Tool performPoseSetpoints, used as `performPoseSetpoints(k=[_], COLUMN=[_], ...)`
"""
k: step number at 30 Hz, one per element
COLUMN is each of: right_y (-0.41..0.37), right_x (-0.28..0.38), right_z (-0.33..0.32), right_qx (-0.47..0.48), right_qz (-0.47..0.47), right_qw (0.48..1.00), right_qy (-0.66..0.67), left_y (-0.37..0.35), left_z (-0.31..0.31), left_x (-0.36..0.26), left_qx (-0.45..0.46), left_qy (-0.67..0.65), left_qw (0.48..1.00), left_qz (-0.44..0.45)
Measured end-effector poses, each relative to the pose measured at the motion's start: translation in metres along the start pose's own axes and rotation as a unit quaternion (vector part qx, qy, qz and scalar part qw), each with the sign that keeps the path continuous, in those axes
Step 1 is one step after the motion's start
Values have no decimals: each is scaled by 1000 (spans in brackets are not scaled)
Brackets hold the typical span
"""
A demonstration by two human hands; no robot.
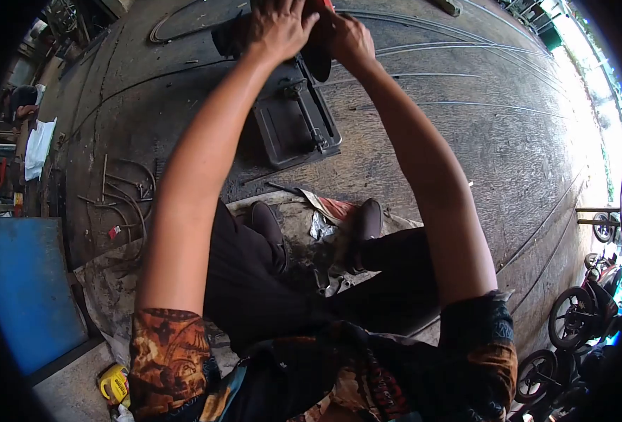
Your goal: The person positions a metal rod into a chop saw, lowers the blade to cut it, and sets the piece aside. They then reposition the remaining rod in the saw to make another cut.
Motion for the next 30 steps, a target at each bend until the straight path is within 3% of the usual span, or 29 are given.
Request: performPoseSetpoints(k=[2, 8, 16, 18, 22, 28, 30], right_y=[26, 59, 44, 41, 35, 15, 1], right_x=[-1, 4, 1, -2, 5, -14, -25], right_z=[-1, 3, 2, 4, -4, -3, -8], right_qx=[20, 36, -16, 13, -30, 45, -71], right_qz=[115, 121, 95, 144, 60, 89, -34], right_qw=[992, 991, 994, 989, 994, 988, 989], right_qy=[41, 52, 48, 32, 82, 117, 123], left_y=[18, 44, 39, 38, 35, 10, -9], left_z=[6, 16, 11, 11, 5, -8, -14], left_x=[24, 60, 45, 43, 37, 7, -14], left_qx=[5, 86, 74, 103, 95, -13, -189], left_qy=[-4, 18, 41, 41, 34, 3, -75], left_qw=[1000, 996, 996, 994, 995, 1000, 976], left_qz=[-12, -3, 1, -17, -13, 11, 78])
Point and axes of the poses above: each hand's wrist, its own y-axis towards the middle knuckle, its own z-axis out of the palm, x = y × z, the point moved 6 cm from there along y, towards the middle knuckle, and after that the axes turned 11 degrees about z, right-handed, at the moved point
